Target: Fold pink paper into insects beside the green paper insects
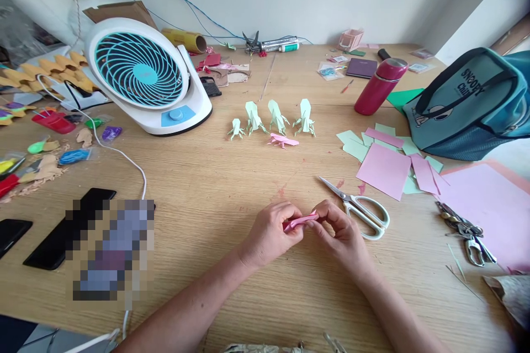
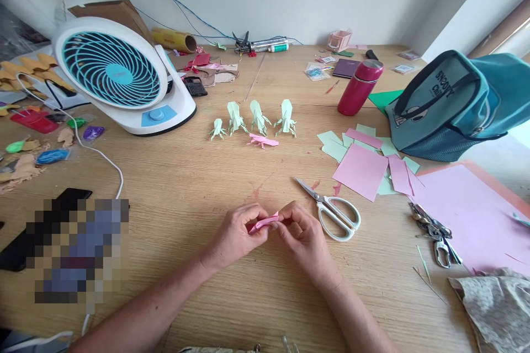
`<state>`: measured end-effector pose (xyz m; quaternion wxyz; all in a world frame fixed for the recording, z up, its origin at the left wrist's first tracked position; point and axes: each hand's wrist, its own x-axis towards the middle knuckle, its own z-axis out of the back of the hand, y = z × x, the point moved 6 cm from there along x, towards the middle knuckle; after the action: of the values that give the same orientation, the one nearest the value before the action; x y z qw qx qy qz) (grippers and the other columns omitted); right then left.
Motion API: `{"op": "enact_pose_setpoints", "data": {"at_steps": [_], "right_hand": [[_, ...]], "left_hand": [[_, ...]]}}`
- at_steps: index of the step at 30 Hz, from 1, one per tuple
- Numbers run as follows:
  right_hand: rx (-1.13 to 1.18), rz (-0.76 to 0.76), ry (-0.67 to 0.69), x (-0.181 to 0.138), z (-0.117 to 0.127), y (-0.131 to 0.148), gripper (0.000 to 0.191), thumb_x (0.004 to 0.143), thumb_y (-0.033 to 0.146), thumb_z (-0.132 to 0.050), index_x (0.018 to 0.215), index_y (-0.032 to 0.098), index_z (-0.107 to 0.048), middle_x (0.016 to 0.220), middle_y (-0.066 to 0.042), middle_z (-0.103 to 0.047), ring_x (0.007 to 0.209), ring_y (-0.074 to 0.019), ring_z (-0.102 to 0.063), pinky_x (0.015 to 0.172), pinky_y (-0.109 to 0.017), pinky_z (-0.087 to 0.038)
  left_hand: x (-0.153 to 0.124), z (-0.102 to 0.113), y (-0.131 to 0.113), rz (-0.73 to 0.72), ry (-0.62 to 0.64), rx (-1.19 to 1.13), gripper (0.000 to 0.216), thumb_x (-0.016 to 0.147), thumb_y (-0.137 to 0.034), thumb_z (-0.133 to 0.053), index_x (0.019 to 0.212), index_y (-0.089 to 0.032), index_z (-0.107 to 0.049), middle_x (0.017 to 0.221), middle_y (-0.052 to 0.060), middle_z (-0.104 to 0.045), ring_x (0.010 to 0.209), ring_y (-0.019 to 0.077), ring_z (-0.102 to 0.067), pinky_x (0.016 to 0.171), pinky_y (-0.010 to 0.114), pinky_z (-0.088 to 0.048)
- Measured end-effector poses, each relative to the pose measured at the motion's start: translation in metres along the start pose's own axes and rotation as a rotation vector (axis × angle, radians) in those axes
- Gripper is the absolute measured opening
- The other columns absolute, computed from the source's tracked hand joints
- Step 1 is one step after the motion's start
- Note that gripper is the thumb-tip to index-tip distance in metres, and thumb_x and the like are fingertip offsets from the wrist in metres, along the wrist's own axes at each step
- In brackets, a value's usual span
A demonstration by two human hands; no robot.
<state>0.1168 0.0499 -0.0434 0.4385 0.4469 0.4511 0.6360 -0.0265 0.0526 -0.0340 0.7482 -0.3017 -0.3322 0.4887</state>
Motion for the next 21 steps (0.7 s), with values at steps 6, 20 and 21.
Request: {"op": "enact_pose_setpoints", "data": {"at_steps": [6,20,21], "right_hand": [[0.344,-0.193,-0.058,-0.003,-0.008,-0.017,0.017,0.084,0.038,-0.071,0.082,0.022,-0.065,0.076,-0.002,-0.063,0.073,-0.0178,-0.058,0.069,-0.031,-0.049],[0.625,-0.402,-0.173,-0.007,-0.015,-0.030,0.028,0.074,0.046,-0.078,0.085,0.022,-0.068,0.074,-0.003,-0.070,0.066,-0.0182,-0.065,0.067,-0.033,-0.056],[0.648,-0.414,-0.170,-0.007,-0.016,-0.030,0.028,0.074,0.045,-0.078,0.085,0.022,-0.069,0.073,-0.003,-0.071,0.066,-0.0187,-0.066,0.068,-0.034,-0.056]], "left_hand": [[0.000,0.001,0.010,0.210,-0.020,-0.238,0.010,0.079,-0.023,-0.065,0.071,-0.017,-0.063,0.062,-0.003,-0.059,0.057,0.0098,-0.051,0.054,0.019,-0.038],[0.001,-0.014,0.020,0.325,-0.094,-0.737,0.012,0.077,-0.024,-0.071,0.075,-0.014,-0.065,0.071,0.003,-0.070,0.068,0.0156,-0.066,0.068,0.025,-0.052],[0.001,-0.014,0.020,0.323,-0.085,-0.765,0.014,0.077,-0.024,-0.071,0.072,-0.014,-0.064,0.070,0.003,-0.070,0.067,0.0151,-0.066,0.068,0.025,-0.052]]}}
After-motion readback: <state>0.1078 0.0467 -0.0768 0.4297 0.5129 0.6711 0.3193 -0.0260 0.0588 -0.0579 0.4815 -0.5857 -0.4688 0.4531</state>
